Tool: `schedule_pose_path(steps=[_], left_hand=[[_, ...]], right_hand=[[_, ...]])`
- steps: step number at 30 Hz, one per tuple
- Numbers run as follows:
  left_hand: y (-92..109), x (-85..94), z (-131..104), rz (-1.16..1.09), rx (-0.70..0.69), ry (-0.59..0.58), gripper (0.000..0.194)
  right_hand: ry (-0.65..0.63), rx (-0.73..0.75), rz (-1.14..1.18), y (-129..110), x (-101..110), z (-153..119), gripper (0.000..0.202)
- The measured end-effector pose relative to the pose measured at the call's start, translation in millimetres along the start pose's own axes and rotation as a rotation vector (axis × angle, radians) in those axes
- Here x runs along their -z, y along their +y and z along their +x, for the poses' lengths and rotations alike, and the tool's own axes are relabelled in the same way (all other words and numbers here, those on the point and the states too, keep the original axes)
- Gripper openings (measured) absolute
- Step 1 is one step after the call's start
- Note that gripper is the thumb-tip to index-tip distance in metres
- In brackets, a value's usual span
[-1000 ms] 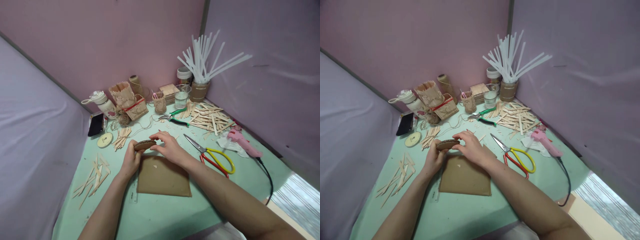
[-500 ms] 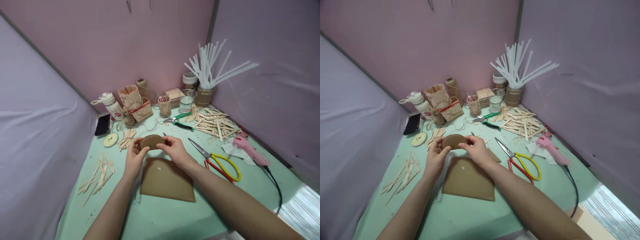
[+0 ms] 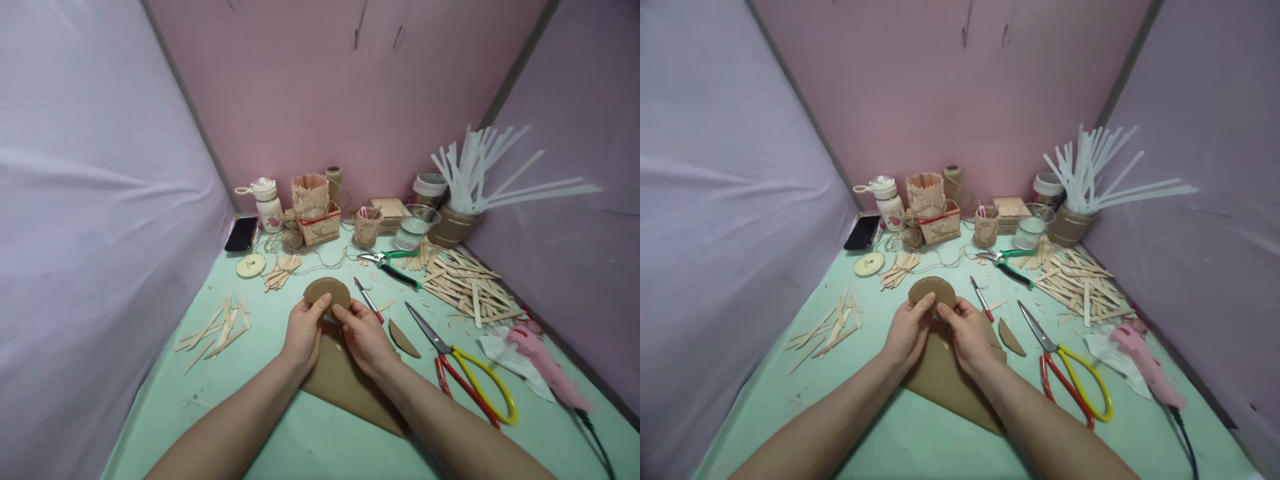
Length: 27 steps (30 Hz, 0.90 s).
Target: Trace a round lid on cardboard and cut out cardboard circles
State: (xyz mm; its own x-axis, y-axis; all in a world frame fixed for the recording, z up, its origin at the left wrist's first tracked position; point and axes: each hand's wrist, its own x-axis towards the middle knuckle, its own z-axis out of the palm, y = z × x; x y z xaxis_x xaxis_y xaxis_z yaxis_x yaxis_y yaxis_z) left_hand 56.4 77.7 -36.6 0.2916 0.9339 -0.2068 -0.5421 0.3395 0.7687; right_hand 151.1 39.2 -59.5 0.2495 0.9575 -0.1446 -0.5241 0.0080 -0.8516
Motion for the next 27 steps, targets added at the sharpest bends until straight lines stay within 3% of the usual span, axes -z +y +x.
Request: schedule_pose_path(steps=[7,12,15,18,21,24,27], left_hand=[[7.9,10.0,5.1,0.013,0.045,-0.137,0.027],[1.6,9.1,3.6,-0.117,0.054,-0.114,0.031],[1.5,9.8,3.6,-0.119,0.071,-0.095,0.032],[6.2,11.0,6.2,-0.084,0.059,-0.072,0.031],[11.2,12.7,10.2,-0.038,0.043,-0.033,0.033],[13.3,14.7,12.6,0.001,0.076,-0.018,0.033],[12.9,16.1,12.5,0.022,0.12,-0.028,0.031]], right_hand=[[0.015,0.045,-0.273,-20.0,8.8,-1.3,0.024],[0.064,0.128,-0.374,-17.2,-0.4,-6.7,0.021],[0.02,0.117,-0.441,-20.0,-1.4,-6.1,0.019],[-0.039,0.097,-0.498,-35.7,11.3,-1.1,0.029],[0.032,0.16,-0.619,-63.4,37.9,-2.1,0.038],[0.176,0.204,-1.14,-92.1,69.8,-20.4,0.028],[0.259,0.055,-1.681,-106.3,98.4,-52.0,0.018]])
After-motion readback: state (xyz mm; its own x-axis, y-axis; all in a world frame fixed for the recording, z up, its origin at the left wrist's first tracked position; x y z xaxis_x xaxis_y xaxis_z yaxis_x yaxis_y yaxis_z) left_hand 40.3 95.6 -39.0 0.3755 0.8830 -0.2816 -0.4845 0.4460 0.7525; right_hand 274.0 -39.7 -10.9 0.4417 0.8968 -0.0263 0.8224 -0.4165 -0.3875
